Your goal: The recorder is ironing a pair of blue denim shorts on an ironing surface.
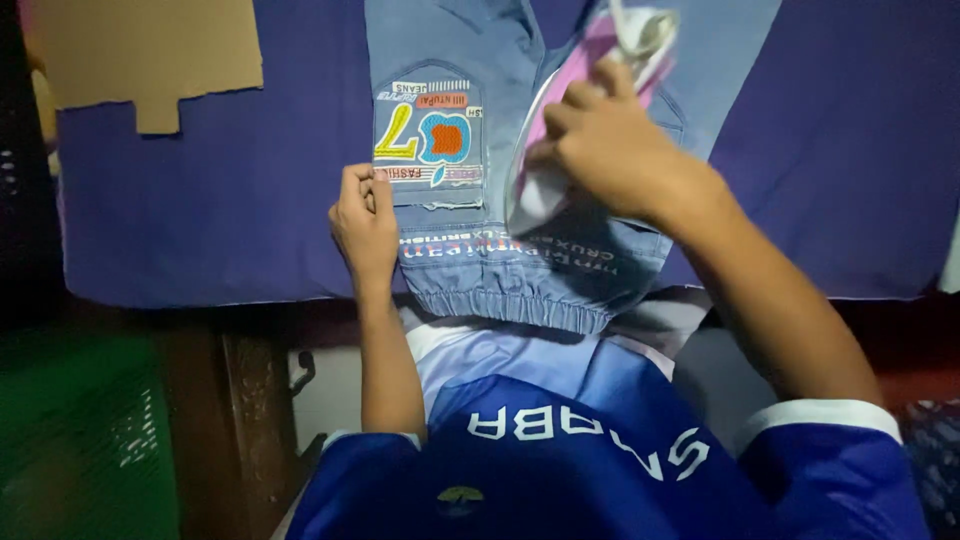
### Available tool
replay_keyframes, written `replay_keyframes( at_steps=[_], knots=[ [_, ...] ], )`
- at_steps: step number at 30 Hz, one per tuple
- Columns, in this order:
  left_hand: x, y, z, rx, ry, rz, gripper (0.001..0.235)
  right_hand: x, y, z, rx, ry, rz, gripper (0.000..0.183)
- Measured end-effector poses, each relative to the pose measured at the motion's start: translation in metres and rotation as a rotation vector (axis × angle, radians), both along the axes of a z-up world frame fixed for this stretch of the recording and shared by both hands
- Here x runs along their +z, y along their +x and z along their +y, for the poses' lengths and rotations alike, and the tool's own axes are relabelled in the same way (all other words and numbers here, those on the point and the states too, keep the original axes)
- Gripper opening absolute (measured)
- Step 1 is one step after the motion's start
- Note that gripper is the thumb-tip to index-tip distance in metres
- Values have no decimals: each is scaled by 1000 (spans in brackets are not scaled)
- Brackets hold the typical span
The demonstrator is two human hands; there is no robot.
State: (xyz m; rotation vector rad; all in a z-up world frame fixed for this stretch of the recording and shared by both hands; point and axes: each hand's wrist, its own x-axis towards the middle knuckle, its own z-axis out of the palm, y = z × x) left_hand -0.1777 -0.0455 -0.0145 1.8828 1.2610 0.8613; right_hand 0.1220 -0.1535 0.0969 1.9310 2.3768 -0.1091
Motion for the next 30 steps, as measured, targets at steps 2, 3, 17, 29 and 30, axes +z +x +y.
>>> replay_keyframes(
  at_steps=[2,3,17,29,30],
  knots=[
    [-1,1,-1,24,-40,41,19,-6,-5,-8,104,8,53,47],
    [-3,3,1,18,-37,41,19,-7,3,-2,98,11,53,47],
    [-21,-8,10,-45,-139,-177,17,-28,-9,1,23,160,-26,45],
    [-18,-8,5,1,-41,-65,18,-45,-15,-6,-14,179,-82,39],
    [-17,-7,5,3,-42,-60,18,-40,-9,2,-13,178,-77,39]
  ],
)
